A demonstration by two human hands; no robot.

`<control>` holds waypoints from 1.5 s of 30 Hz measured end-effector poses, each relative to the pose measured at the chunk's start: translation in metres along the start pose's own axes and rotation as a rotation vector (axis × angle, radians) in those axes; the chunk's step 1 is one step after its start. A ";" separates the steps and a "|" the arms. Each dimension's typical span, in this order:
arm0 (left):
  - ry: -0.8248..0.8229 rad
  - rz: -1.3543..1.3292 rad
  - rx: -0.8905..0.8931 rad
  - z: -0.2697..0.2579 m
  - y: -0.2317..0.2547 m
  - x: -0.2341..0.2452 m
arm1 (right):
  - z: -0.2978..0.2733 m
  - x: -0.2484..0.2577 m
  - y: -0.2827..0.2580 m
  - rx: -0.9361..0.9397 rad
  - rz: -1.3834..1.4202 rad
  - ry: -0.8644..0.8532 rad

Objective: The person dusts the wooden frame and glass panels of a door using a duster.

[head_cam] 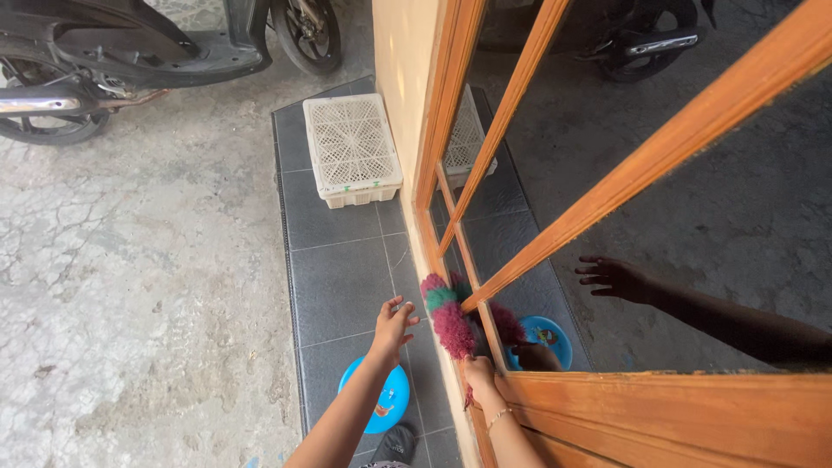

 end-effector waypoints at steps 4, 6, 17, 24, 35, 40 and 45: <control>-0.020 0.035 -0.019 0.002 -0.026 -0.004 | -0.032 0.015 0.009 0.383 -0.142 0.257; -0.045 0.003 0.006 0.008 -0.045 -0.014 | -0.054 0.012 0.022 0.330 -0.152 0.247; -0.092 0.165 0.044 -0.026 -0.125 -0.015 | -0.104 0.032 0.049 0.451 -0.229 0.301; -0.119 0.199 0.063 -0.070 -0.156 -0.002 | -0.155 0.032 0.101 0.115 -0.397 0.026; -0.203 0.266 0.021 -0.105 -0.204 -0.010 | -0.224 0.057 0.140 0.106 -0.433 0.005; -0.201 0.280 0.033 -0.121 -0.228 0.004 | -0.259 0.055 0.163 0.216 -0.567 0.182; -0.188 0.287 0.021 -0.134 -0.236 0.020 | -0.252 0.064 0.150 0.147 -0.668 0.067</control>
Point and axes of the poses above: each hand's wrist, its own z-axis towards the middle knuckle, its own x-axis out of the back of the hand, y = z × x, the point moved 3 cm from there along z, towards the middle knuckle, and after that the axes turned 11 degrees about x, right-handed, at the moved point
